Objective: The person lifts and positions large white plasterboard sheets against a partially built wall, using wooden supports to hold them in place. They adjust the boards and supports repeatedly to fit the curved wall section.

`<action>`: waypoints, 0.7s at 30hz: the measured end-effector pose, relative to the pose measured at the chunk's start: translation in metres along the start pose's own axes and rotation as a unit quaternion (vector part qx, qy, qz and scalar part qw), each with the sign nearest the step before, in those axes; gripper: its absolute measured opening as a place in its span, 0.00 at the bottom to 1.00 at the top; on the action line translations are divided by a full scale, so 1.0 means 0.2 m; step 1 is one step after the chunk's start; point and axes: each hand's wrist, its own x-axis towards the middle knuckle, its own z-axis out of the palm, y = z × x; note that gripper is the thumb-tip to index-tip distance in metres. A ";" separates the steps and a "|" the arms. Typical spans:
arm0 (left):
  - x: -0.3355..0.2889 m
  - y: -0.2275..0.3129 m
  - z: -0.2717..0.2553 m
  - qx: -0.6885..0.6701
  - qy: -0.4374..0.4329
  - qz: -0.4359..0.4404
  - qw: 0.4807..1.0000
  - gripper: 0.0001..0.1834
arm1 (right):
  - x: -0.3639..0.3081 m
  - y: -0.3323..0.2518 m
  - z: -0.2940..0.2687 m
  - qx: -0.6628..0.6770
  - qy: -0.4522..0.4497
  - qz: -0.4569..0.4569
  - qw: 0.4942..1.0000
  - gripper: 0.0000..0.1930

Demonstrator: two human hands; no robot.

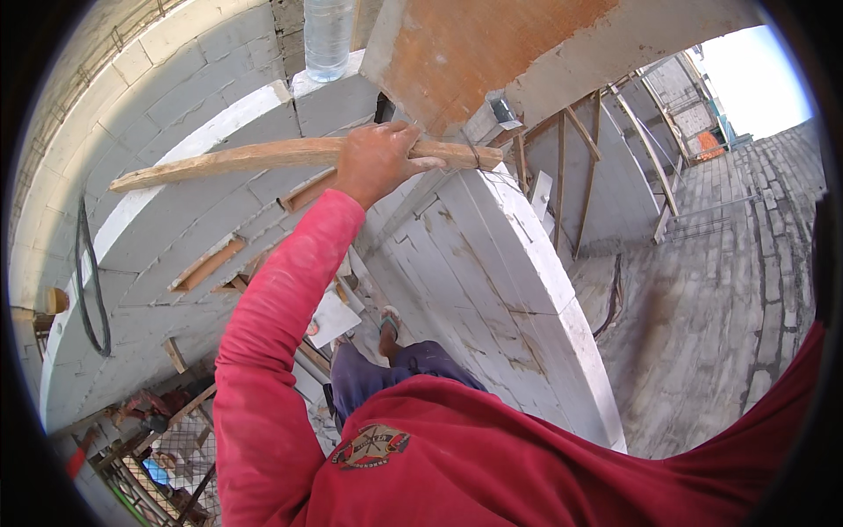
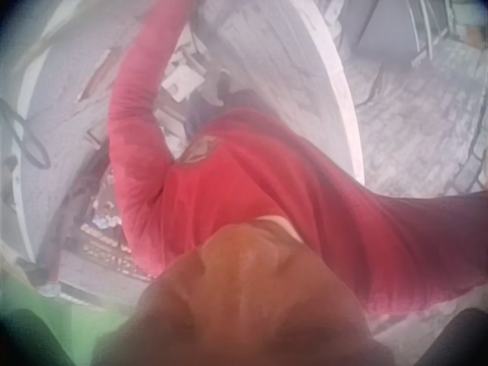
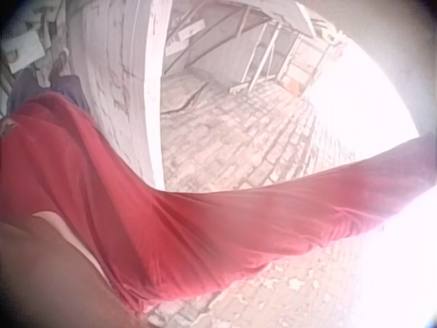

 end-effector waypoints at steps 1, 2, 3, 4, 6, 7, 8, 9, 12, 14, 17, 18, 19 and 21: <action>-0.05 0.01 0.00 -0.002 0.014 0.009 1.000 0.28 | 0.00 -0.01 -0.01 -0.002 0.001 -0.002 1.000 0.33; -0.10 0.02 0.00 -0.003 -0.029 0.020 0.999 0.28 | 0.00 -0.02 -0.02 -0.005 0.002 -0.004 1.000 0.33; -0.19 0.05 0.00 -0.008 -0.034 0.041 0.999 0.28 | 0.01 -0.03 -0.04 -0.007 0.002 -0.005 1.000 0.32; -0.26 0.06 0.00 -0.010 -0.078 0.047 0.996 0.28 | 0.00 -0.05 -0.06 -0.011 0.006 -0.009 1.000 0.32; -0.36 0.08 0.06 0.012 -0.021 0.077 0.997 0.28 | -0.01 -0.08 -0.11 -0.024 0.013 -0.021 0.999 0.32; -0.37 0.05 0.09 0.037 -0.041 0.086 0.995 0.28 | -0.02 -0.09 -0.13 -0.028 0.020 -0.021 0.999 0.32; -0.38 0.03 0.11 0.028 -0.016 0.098 0.995 0.29 | -0.04 -0.10 -0.16 -0.031 0.026 -0.019 0.999 0.32; -0.40 0.03 0.14 0.019 -0.032 0.093 0.995 0.29 | -0.04 -0.11 -0.17 -0.036 0.027 -0.019 0.999 0.32; -0.40 0.02 0.16 0.020 -0.063 0.067 0.996 0.30 | -0.04 -0.14 -0.21 -0.055 0.029 -0.030 0.998 0.31; -0.38 0.02 0.14 0.016 -0.084 0.058 0.995 0.32 | -0.05 -0.15 -0.24 -0.057 0.033 -0.029 0.997 0.31; -0.36 0.05 0.09 0.028 -0.104 0.064 0.992 0.34 | -0.06 -0.16 -0.27 -0.064 0.041 -0.031 0.997 0.31; -0.35 0.05 0.08 0.028 -0.096 0.062 0.993 0.34 | -0.07 -0.16 -0.28 -0.064 0.043 -0.032 0.996 0.31; -0.35 0.05 0.07 0.029 -0.089 0.062 0.994 0.34 | -0.07 -0.16 -0.29 -0.067 0.045 -0.034 0.996 0.31; -0.36 0.05 0.07 0.028 -0.103 0.063 0.992 0.34 | -0.07 -0.17 -0.29 -0.065 0.047 -0.035 0.996 0.30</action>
